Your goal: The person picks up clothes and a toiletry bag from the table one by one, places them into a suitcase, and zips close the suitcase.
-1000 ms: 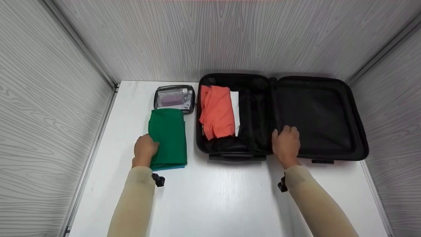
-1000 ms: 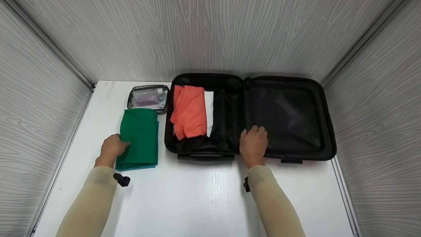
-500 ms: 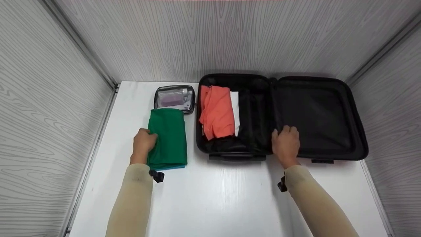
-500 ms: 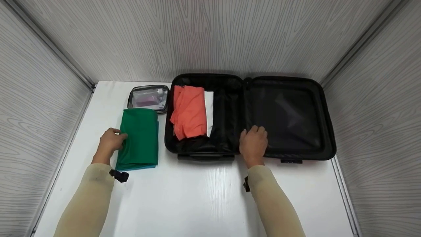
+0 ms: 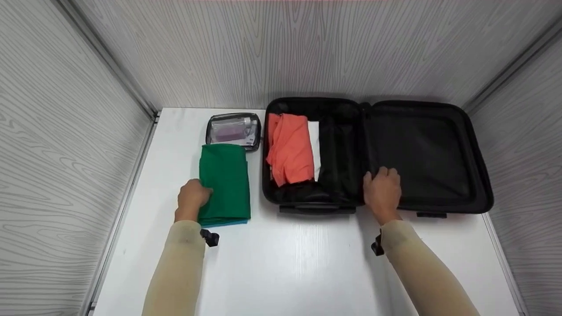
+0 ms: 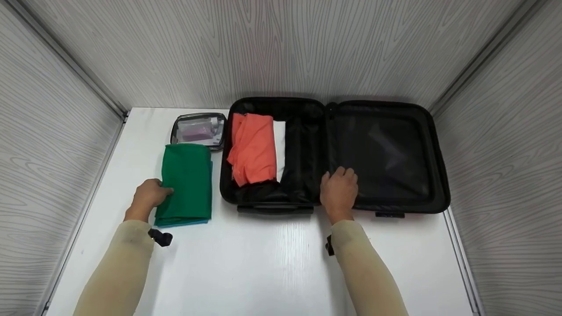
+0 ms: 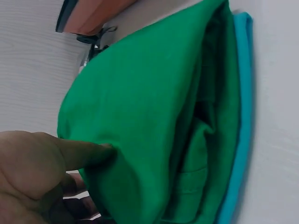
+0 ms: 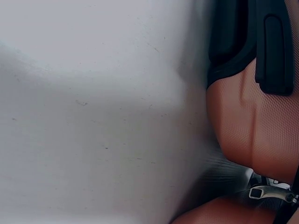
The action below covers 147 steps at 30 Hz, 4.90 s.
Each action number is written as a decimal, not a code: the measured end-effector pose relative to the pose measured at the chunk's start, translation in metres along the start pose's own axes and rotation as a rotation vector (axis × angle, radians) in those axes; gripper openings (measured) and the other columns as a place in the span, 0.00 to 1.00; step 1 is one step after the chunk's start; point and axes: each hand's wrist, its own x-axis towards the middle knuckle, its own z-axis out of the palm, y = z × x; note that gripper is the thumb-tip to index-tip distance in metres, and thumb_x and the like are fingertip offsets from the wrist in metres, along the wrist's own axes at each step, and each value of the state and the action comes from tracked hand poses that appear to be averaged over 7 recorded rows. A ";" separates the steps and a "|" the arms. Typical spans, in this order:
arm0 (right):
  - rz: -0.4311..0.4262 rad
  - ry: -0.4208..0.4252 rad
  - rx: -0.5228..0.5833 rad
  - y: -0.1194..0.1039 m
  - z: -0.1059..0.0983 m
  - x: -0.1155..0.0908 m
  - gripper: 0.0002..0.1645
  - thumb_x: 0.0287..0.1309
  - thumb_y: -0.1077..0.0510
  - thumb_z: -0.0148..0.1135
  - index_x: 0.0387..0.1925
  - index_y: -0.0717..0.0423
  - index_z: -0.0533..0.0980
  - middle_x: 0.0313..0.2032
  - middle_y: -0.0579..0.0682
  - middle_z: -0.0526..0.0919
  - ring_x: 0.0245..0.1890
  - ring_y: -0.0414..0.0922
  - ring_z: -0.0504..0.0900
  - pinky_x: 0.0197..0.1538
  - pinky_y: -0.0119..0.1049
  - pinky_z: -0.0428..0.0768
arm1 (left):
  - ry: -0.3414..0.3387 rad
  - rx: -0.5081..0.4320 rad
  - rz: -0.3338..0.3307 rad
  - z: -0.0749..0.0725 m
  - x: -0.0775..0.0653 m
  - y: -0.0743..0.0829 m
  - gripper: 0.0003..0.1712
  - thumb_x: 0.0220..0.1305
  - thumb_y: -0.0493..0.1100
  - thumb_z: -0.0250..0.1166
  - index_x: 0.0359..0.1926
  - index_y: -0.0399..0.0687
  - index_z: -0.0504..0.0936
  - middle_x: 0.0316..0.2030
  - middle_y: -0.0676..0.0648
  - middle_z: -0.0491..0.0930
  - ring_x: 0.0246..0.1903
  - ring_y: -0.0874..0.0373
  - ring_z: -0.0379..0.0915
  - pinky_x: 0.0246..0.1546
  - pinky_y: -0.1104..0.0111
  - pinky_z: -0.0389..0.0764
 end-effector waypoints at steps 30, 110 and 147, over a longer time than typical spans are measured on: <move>-0.005 -0.014 -0.001 -0.001 -0.004 -0.002 0.34 0.80 0.47 0.51 0.60 0.79 0.72 0.52 0.73 0.74 0.51 0.68 0.75 0.51 0.64 0.80 | -0.109 -0.356 -0.047 -0.003 0.008 -0.004 0.44 0.80 0.52 0.54 0.79 0.24 0.50 0.77 0.26 0.57 0.78 0.33 0.54 0.78 0.44 0.59; -0.018 0.009 0.011 -0.001 0.000 -0.001 0.31 0.79 0.48 0.52 0.56 0.78 0.73 0.48 0.72 0.74 0.49 0.68 0.76 0.50 0.64 0.79 | 0.129 -0.321 0.486 -0.034 -0.052 0.123 0.35 0.80 0.44 0.58 0.82 0.48 0.60 0.75 0.34 0.68 0.72 0.36 0.66 0.71 0.40 0.68; -0.044 -0.064 -0.044 -0.008 -0.006 0.009 0.30 0.78 0.50 0.55 0.55 0.79 0.74 0.49 0.74 0.76 0.49 0.69 0.78 0.48 0.65 0.81 | -0.007 -0.060 0.408 0.087 0.003 0.182 0.45 0.81 0.36 0.50 0.87 0.57 0.37 0.24 0.41 0.74 0.20 0.53 0.61 0.28 0.58 0.63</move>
